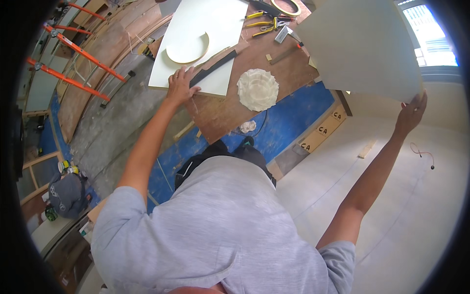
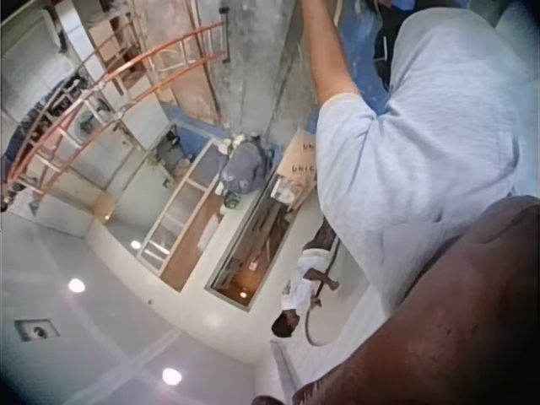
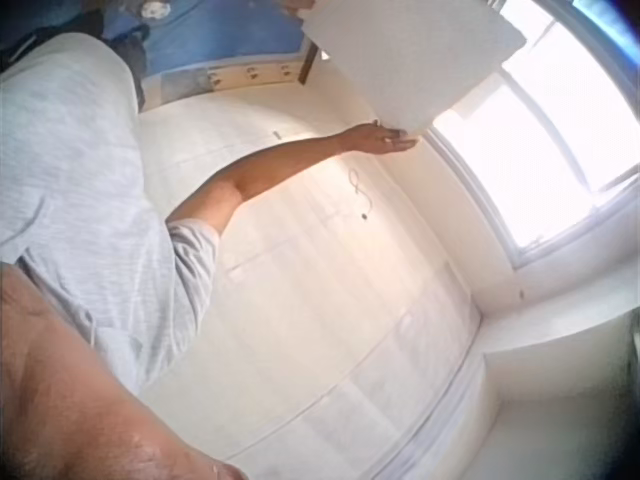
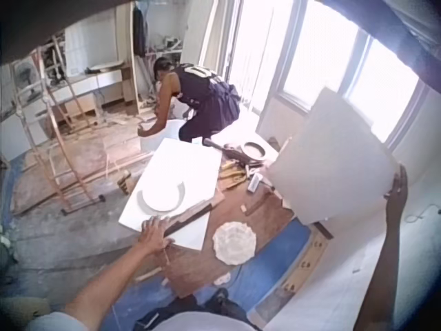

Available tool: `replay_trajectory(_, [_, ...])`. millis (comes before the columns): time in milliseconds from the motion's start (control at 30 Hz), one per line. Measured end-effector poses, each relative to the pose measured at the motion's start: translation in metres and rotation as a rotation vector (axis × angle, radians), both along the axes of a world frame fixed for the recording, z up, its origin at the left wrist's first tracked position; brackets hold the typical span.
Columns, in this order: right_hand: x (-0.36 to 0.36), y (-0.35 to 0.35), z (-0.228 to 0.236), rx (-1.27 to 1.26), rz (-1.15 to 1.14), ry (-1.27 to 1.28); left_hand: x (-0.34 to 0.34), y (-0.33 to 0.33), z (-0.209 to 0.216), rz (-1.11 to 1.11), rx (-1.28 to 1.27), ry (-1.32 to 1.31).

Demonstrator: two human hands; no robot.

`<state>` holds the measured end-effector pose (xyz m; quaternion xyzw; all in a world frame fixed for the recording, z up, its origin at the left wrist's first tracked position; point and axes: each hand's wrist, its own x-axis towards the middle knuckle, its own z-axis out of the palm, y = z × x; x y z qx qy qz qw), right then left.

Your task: The person applies adhesive edging tape to the edges of a laminate wood panel, smooths it down with a block, trims the excess, and wipes the edges with a cloth.

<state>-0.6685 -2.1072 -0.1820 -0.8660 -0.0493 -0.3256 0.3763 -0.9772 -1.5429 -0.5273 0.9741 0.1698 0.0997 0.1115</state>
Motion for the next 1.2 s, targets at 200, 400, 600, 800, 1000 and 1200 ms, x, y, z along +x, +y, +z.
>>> replay_trajectory(200, [0.044,-0.057,-0.03,-0.426,0.014,-0.318,0.037,0.023,-0.033,-0.059,-0.154,0.113])
replay_trajectory(400, [0.004,-0.014,-0.002,-0.062,-0.027,-0.23,0.027,0.01,0.02,-0.105,-0.188,0.05])
replay_trajectory(600, [0.006,-0.01,-0.021,0.457,0.202,-0.187,-0.002,-0.091,0.118,0.123,-1.17,-0.232])
replay_trajectory(800, [-0.004,0.004,-0.028,0.509,0.617,-0.197,0.059,-0.234,0.26,0.032,-1.024,-0.569])
replay_trajectory(1000, [-0.019,0.009,-0.037,0.555,0.77,-0.155,0.117,-0.365,0.371,-0.22,-0.432,-0.545])
replay_trajectory(1200, [-0.014,0.003,-0.039,0.469,0.765,-0.117,0.144,-0.458,0.414,-0.459,-0.134,-0.526])
